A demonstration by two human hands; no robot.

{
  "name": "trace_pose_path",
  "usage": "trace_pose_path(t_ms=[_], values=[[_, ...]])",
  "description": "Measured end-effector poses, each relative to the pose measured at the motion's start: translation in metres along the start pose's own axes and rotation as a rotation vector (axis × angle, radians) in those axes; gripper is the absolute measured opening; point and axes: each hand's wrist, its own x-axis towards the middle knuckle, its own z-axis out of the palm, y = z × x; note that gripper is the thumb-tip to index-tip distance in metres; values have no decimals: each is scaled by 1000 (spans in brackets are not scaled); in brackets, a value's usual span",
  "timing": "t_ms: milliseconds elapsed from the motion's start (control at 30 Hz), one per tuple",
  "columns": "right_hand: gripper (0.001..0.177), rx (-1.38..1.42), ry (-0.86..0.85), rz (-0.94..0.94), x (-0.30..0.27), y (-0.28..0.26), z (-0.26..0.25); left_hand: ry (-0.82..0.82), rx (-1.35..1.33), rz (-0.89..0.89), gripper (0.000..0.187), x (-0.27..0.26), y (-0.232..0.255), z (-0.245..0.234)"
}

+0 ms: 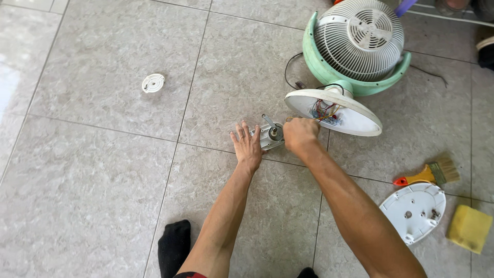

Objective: The person disassembles a small electric fan on the floor. They remove the rear cover, unscrew and detach the motor housing, and separate the internal components using a screwdriver.

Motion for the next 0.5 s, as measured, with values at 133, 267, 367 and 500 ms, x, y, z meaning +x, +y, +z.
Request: trace_pose_path(t_ms=[133,267,367,500], values=[[35,10,-100,-56,10,20,-12,4,-13,-19,99,1,0,3],[37,-22,-24,-159,21,26,-4,14,-31,-36,98,3,-1,9],[30,-87,9,-183,23,18,-2,-2,-26,-58,100,6,2,10],[17,-182,236,-271,20,2,2,29,-52,-81,98,3,3,11]])
